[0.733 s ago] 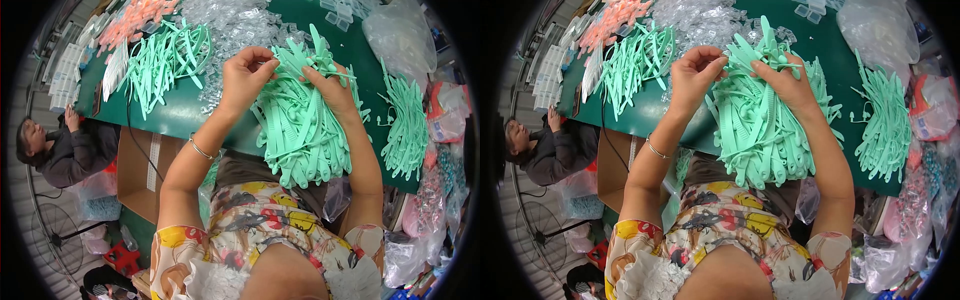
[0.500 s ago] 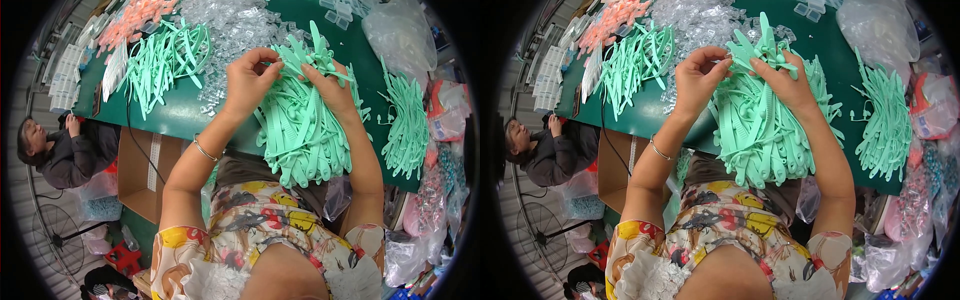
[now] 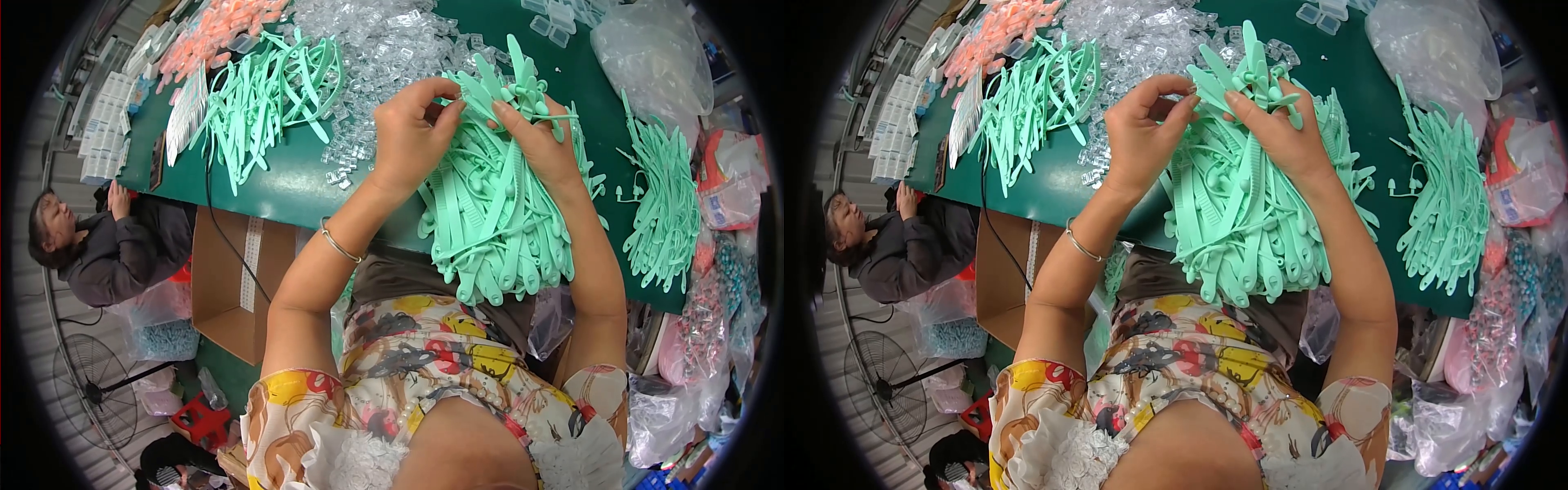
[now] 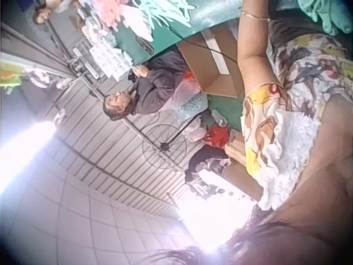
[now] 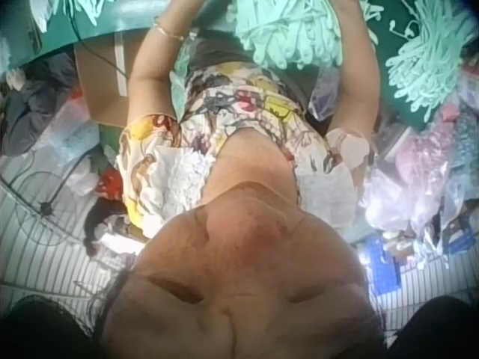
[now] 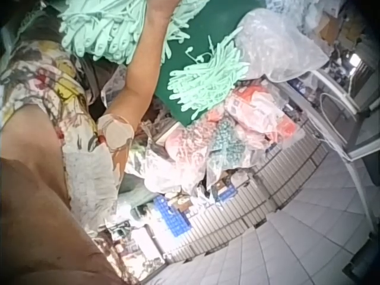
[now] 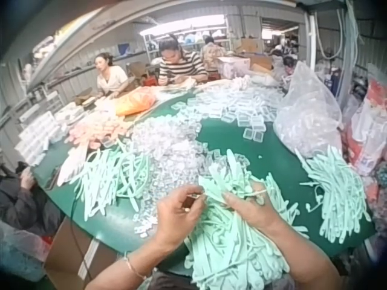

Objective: Sorting and grouping small green plastic buckles or straps at a work table.

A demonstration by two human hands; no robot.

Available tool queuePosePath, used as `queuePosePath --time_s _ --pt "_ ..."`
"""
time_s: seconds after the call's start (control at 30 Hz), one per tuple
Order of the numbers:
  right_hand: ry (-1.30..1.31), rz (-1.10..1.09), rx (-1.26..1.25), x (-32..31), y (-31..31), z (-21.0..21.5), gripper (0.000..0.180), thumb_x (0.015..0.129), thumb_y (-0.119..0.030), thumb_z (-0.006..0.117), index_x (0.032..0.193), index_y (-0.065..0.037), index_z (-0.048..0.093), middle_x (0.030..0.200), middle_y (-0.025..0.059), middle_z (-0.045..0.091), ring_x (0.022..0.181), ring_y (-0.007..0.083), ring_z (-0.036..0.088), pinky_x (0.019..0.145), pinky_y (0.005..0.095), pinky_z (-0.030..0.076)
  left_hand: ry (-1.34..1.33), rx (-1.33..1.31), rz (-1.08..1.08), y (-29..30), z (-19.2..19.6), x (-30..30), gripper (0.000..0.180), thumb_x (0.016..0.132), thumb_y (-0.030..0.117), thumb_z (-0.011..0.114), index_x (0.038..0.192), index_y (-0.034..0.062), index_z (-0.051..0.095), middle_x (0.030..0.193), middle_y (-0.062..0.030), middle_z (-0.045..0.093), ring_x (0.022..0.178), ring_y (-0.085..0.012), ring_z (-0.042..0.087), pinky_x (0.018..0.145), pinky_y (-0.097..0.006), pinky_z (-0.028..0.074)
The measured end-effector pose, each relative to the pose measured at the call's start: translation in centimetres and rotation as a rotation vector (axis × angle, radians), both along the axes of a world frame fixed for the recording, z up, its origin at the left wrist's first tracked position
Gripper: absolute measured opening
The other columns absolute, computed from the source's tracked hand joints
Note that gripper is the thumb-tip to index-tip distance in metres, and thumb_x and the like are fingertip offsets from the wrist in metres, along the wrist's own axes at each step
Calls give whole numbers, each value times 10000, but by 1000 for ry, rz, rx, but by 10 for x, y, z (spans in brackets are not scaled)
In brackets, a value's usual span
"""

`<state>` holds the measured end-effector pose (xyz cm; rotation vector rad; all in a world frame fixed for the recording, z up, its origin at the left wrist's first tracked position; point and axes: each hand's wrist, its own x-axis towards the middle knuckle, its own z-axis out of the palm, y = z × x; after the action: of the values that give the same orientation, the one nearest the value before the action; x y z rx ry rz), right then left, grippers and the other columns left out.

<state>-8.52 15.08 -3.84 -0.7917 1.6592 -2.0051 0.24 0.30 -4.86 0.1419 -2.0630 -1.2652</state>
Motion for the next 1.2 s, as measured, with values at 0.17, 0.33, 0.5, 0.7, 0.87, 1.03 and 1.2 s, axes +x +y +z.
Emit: queuePosePath --time_s 0.17,0.33,0.5,0.7,0.87,1.03,1.2 --pt "27 8 23 1 0 3 178 826 -111 619 921 36 586 872 64 607 797 113 591 726 262 522 61 -136 35 0 0 -2 164 757 -32 652 910 9 612 828 -50 647 655 -112 642 577 -213 505" --pt "33 -10 10 1 0 0 182 827 -115 620 926 33 585 874 62 607 796 117 590 728 262 521 113 -266 58 3 4 1 173 743 -37 660 901 20 615 832 -51 649 638 -114 641 560 -219 507" --pt "12 -34 -24 4 -2 2 184 829 -116 622 923 36 581 861 61 607 776 111 587 725 260 520 -101 461 -228 4 11 4 149 796 51 645 925 -6 597 813 -55 629 667 -125 632 564 -211 490" --pt "117 -6 34 -1 2 -1 182 828 -120 628 923 29 585 860 60 612 774 105 584 730 259 516 -481 741 -421 -12 24 -4 202 878 210 552 887 12 591 731 -27 586 535 -84 513 489 -189 394" --pt "130 3 56 -1 2 3 192 805 -136 656 908 18 608 817 42 624 744 93 578 677 241 482 -491 497 -393 -14 27 -7 188 857 203 575 807 23 592 670 -3 554 531 -53 461 476 -186 344" --pt "239 54 103 -5 2 -1 215 776 -142 682 917 10 628 791 29 636 718 86 574 637 228 448 -457 302 -330 -2 25 -8 193 845 195 578 764 21 599 631 14 525 545 -38 434 480 -187 321" --pt "94 70 113 0 4 4 233 754 -129 681 928 17 631 802 30 635 717 84 568 645 229 449 -412 410 -317 1 22 -6 182 834 182 583 746 23 595 625 17 510 545 -37 411 474 -180 284"
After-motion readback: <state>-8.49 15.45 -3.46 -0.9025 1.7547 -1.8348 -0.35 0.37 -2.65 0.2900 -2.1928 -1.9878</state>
